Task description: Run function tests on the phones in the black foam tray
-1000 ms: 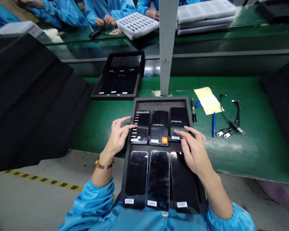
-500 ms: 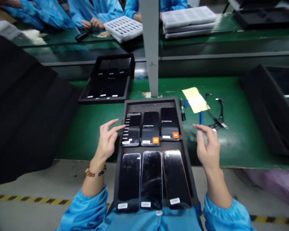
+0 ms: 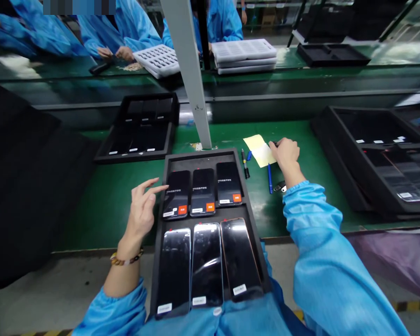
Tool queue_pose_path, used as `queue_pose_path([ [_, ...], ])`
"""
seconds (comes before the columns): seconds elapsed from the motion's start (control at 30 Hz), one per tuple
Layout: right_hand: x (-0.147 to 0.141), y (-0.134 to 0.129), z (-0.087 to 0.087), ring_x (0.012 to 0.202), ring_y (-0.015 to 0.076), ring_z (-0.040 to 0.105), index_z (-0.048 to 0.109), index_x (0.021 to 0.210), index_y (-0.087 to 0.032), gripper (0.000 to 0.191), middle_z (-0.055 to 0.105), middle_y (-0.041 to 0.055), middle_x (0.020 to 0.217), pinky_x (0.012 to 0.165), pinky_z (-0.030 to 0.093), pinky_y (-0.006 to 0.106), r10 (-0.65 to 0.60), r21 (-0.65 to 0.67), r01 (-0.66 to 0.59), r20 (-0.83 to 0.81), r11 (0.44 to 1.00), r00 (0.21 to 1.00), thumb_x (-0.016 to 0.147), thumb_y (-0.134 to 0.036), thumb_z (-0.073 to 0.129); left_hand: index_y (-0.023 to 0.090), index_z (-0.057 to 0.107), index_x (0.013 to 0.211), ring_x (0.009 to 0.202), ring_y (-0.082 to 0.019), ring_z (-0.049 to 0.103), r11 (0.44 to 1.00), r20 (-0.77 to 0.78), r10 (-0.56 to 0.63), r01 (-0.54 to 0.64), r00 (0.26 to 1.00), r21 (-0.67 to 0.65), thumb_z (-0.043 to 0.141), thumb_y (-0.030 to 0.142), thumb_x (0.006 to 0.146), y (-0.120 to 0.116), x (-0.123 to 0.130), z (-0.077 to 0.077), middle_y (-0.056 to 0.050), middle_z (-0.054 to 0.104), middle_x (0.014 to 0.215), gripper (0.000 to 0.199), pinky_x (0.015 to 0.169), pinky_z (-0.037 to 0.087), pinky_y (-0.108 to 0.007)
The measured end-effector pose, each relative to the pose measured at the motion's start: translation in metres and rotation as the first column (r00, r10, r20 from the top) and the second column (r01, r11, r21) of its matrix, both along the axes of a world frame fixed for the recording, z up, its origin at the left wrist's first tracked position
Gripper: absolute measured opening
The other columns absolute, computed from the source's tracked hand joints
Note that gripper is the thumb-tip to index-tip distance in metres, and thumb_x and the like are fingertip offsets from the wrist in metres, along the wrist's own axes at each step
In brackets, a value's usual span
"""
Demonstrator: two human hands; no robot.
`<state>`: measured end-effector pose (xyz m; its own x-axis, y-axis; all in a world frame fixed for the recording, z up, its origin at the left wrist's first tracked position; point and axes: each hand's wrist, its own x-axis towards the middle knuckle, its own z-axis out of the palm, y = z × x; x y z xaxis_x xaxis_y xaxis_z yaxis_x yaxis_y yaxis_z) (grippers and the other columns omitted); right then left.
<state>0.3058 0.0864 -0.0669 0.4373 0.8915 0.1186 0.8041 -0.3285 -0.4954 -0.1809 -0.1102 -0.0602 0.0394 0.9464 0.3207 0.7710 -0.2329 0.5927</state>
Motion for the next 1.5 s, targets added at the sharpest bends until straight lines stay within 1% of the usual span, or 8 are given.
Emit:
queue_pose_path([
  [0.17, 0.004, -0.003, 0.027, 0.092, 0.0255, 0.069, 0.076, 0.103, 0.003, 0.042, 0.076, 0.0277, 0.1, 0.092, 0.046, 0.045, -0.004, -0.064, 0.001, -0.044, 0.998, 0.999, 0.104, -0.036, 0.06, 0.026, 0.079, 0.126, 0.142, -0.032, 0.054, 1.0, 0.009, 0.029, -0.029, 1.0, -0.001, 0.032, 0.044, 0.116, -0.008, -0.005, 0.013, -0.011, 0.065, 0.149, 0.051, 0.123, 0.04, -0.059],
  [0.3, 0.013, -0.077, 0.053, 0.074, 0.0177, 0.061, 0.075, 0.126, -0.005, 0.048, 0.077, 0.0154, 0.092, 0.073, 0.043, 0.037, 0.064, -0.015, -0.065, -0.051, 0.998, 0.997, 0.107, -0.046, 0.059, 0.027, 0.079, 0.122, 0.135, -0.028, 0.061, 0.99, -0.025, -0.131, 0.13, 0.991, -0.063, 0.035, 0.04, 0.116, 0.01, 0.012, 0.034, -0.006, 0.073, 0.141, 0.047, 0.125, 0.038, -0.055],
  [0.37, 0.002, -0.126, 0.058, 0.066, 0.0156, 0.057, 0.079, 0.12, -0.017, 0.042, 0.075, 0.0068, 0.085, 0.066, 0.041, 0.034, 0.17, -0.008, -0.171, -0.078, 0.985, 0.982, 0.107, -0.052, 0.06, 0.028, 0.079, 0.124, 0.133, -0.026, 0.062, 0.953, -0.065, -0.288, 0.28, 0.955, -0.113, 0.033, 0.04, 0.117, 0.033, 0.036, 0.045, -0.004, 0.074, 0.14, 0.048, 0.127, 0.036, -0.053],
  [0.43, -0.022, -0.173, 0.054, 0.066, 0.0177, 0.06, 0.08, 0.114, -0.02, 0.04, 0.075, 0.005, 0.084, 0.063, 0.044, 0.033, 0.37, 0.051, -0.366, -0.136, 0.929, 0.919, 0.105, -0.056, 0.064, 0.026, 0.079, 0.127, 0.132, -0.026, 0.063, 0.895, -0.114, -0.439, 0.422, 0.891, -0.147, 0.033, 0.043, 0.118, 0.06, 0.067, 0.051, -0.004, 0.075, 0.14, 0.05, 0.127, 0.035, -0.051],
  [0.5, -0.051, -0.21, 0.042, 0.087, 0.0234, 0.073, 0.079, 0.116, -0.024, 0.036, 0.081, 0.0072, 0.103, 0.075, 0.054, 0.034, 0.542, 0.107, -0.531, -0.162, 0.841, 0.825, 0.108, -0.053, 0.06, 0.023, 0.08, 0.126, 0.133, -0.027, 0.063, 0.84, -0.171, -0.538, 0.509, 0.825, -0.187, 0.033, 0.044, 0.118, 0.089, 0.099, 0.05, -0.006, 0.075, 0.137, 0.051, 0.125, 0.037, -0.048],
  [0.6, -0.088, -0.24, 0.021, 0.102, 0.0244, 0.077, 0.074, 0.128, -0.026, 0.029, 0.081, 0.008, 0.12, 0.087, 0.059, 0.036, 0.693, 0.141, -0.68, -0.199, 0.72, 0.693, 0.112, -0.04, 0.055, 0.019, 0.078, 0.132, 0.136, -0.03, 0.062, 0.798, -0.24, -0.596, 0.535, 0.766, -0.277, 0.035, 0.049, 0.118, 0.125, 0.136, 0.04, -0.01, 0.073, 0.14, 0.054, 0.12, 0.042, -0.047],
  [0.87, -0.106, -0.25, 0.002, 0.081, 0.0214, 0.056, 0.077, 0.114, -0.024, 0.015, 0.063, 0.0013, 0.078, 0.081, 0.044, 0.041, 0.693, 0.181, -0.675, -0.053, 0.715, 0.719, 0.109, -0.034, 0.067, 0.018, 0.077, 0.133, 0.133, -0.034, 0.063, 0.783, -0.244, -0.591, 0.476, 0.769, -0.399, 0.029, 0.059, 0.116, 0.154, 0.16, 0.025, -0.016, 0.07, 0.135, 0.066, 0.114, 0.047, -0.05],
  [1.5, -0.11, -0.25, -0.009, 0.095, 0.0237, 0.057, 0.078, 0.113, -0.026, 0.01, 0.071, 0.0037, 0.091, 0.087, 0.05, 0.042, 0.658, 0.311, -0.59, -0.201, 0.745, 0.726, 0.106, -0.026, 0.071, 0.018, 0.08, 0.127, 0.128, -0.036, 0.065, 0.803, -0.288, -0.568, 0.443, 0.771, -0.398, 0.029, 0.064, 0.115, 0.154, 0.168, 0.031, -0.016, 0.071, 0.131, 0.07, 0.112, 0.047, -0.055],
])
